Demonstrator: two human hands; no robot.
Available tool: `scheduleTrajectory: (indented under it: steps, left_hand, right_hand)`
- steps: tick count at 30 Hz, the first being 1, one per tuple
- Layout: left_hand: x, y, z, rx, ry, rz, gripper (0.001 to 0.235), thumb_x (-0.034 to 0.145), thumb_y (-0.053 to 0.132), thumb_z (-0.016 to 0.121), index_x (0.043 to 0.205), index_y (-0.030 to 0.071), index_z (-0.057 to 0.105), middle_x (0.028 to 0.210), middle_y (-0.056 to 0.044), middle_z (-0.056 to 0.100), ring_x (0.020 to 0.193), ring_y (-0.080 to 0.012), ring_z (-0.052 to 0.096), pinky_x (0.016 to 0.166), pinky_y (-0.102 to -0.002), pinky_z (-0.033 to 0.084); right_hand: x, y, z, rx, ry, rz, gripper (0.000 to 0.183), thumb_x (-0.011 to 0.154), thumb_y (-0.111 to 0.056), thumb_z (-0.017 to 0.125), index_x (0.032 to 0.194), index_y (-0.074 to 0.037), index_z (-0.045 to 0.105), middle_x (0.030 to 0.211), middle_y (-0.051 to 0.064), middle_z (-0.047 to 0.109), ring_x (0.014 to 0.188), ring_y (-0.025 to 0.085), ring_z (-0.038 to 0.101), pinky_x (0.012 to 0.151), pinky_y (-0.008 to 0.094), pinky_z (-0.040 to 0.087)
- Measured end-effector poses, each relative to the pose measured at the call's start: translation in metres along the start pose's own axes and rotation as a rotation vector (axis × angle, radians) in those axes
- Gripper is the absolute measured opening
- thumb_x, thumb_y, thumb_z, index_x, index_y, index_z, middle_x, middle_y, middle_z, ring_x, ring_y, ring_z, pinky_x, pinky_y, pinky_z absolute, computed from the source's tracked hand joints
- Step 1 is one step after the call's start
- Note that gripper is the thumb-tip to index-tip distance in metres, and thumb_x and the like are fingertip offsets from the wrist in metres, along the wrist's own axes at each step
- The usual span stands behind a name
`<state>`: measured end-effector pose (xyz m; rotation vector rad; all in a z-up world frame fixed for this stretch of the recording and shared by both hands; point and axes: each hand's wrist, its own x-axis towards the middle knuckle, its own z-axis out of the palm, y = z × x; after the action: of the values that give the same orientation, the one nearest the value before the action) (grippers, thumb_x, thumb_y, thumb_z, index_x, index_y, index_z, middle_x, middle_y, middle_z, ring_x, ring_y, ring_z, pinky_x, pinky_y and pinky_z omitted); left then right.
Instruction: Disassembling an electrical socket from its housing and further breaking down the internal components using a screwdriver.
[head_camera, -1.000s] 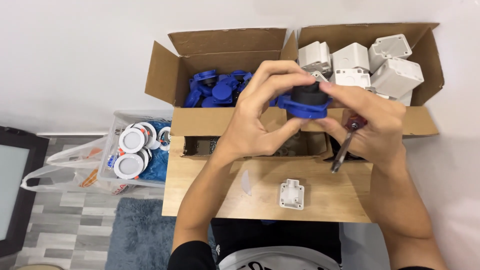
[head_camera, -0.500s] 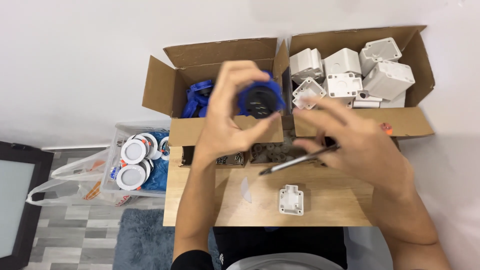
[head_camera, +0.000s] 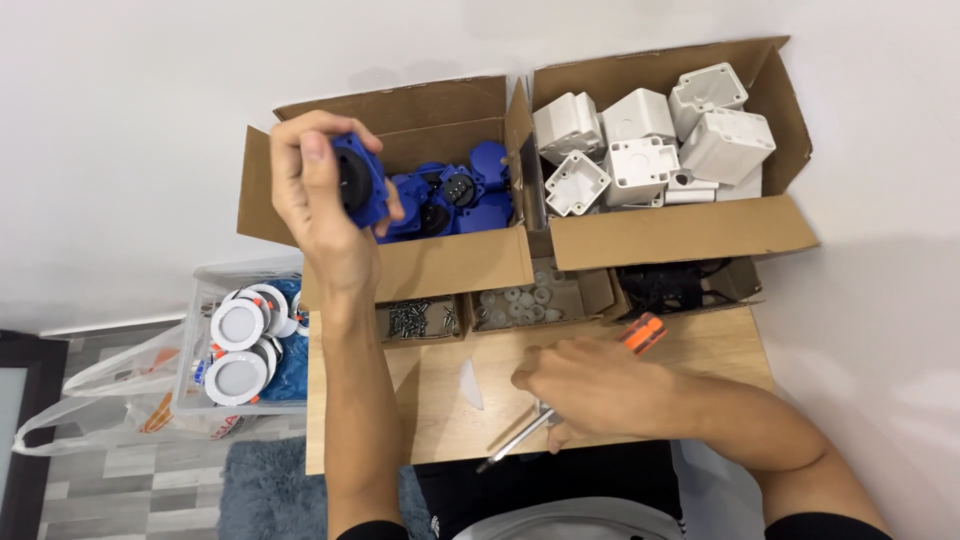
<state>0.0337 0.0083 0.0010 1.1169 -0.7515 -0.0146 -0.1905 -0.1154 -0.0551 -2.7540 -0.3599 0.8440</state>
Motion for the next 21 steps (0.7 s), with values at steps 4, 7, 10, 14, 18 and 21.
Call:
scheduleTrajectory:
  steps: [4, 7, 10, 14, 18, 21]
  left_hand:
    - [-0.001, -0.012, -0.02, -0.168, -0.187, -0.053, 0.042, 0.114, 0.036, 0.063, 0.143, 0.007, 0.053, 0.134, -0.015, 0.053, 0.112, -0.0323, 0.07, 0.07, -0.038, 0.066]
    - [-0.001, 0.005, -0.014, 0.02, -0.248, 0.102, 0.029, 0.117, 0.016, 0.065, 0.14, 0.011, 0.048, 0.141, -0.009, 0.043, 0.142, -0.0334, 0.067, 0.108, -0.041, 0.07]
    - [0.003, 0.006, -0.015, 0.007, -0.221, 0.112, 0.033, 0.113, 0.01, 0.07, 0.127, 0.015, 0.041, 0.143, -0.019, 0.053, 0.134, -0.0374, 0.07, 0.095, -0.038, 0.07]
    - [0.009, -0.001, -0.02, -0.058, -0.201, 0.084, 0.018, 0.118, 0.03, 0.057, 0.122, 0.016, 0.045, 0.095, -0.013, 0.058, 0.064, -0.0172, 0.053, 0.044, -0.023, 0.033]
    - [0.009, -0.003, -0.034, 0.135, -0.132, -0.069, 0.036, 0.111, 0.052, 0.048, 0.116, 0.017, 0.05, 0.093, -0.006, 0.056, 0.069, -0.0114, 0.051, 0.049, -0.022, 0.035]
    - [0.01, -0.001, -0.043, 0.327, -0.287, -0.075, 0.029, 0.109, 0.04, 0.06, 0.128, 0.018, 0.056, 0.111, -0.004, 0.054, 0.092, -0.0135, 0.055, 0.073, -0.025, 0.039]
  right_hand:
    - [0.021, -0.002, 0.022, -0.033, -0.022, 0.032, 0.074, 0.077, -0.045, 0.105, 0.121, 0.0, 0.066, 0.115, 0.02, 0.071, 0.096, 0.043, 0.074, 0.076, 0.059, 0.062]
    - [0.039, 0.008, 0.046, -0.056, -0.08, 0.081, 0.08, 0.071, -0.052, 0.107, 0.121, -0.006, 0.064, 0.112, 0.016, 0.071, 0.099, 0.038, 0.072, 0.081, 0.054, 0.059]
    - [0.041, 0.003, 0.035, 0.005, -0.179, 0.147, 0.065, 0.075, -0.039, 0.105, 0.115, -0.005, 0.067, 0.103, 0.013, 0.074, 0.094, 0.04, 0.074, 0.075, 0.056, 0.061]
    - [0.05, 0.012, 0.053, -0.06, -0.129, 0.092, 0.033, 0.073, -0.018, 0.088, 0.099, -0.006, 0.073, 0.097, 0.012, 0.072, 0.084, 0.04, 0.073, 0.067, 0.055, 0.059]
    - [0.029, 0.007, 0.017, -0.004, -0.196, 0.113, 0.041, 0.082, -0.033, 0.088, 0.108, -0.008, 0.068, 0.104, 0.014, 0.069, 0.09, 0.04, 0.073, 0.07, 0.057, 0.058]
    - [0.007, 0.007, -0.009, 0.05, -0.163, 0.089, 0.038, 0.086, -0.036, 0.085, 0.108, -0.01, 0.067, 0.1, 0.013, 0.071, 0.09, 0.041, 0.074, 0.07, 0.057, 0.057]
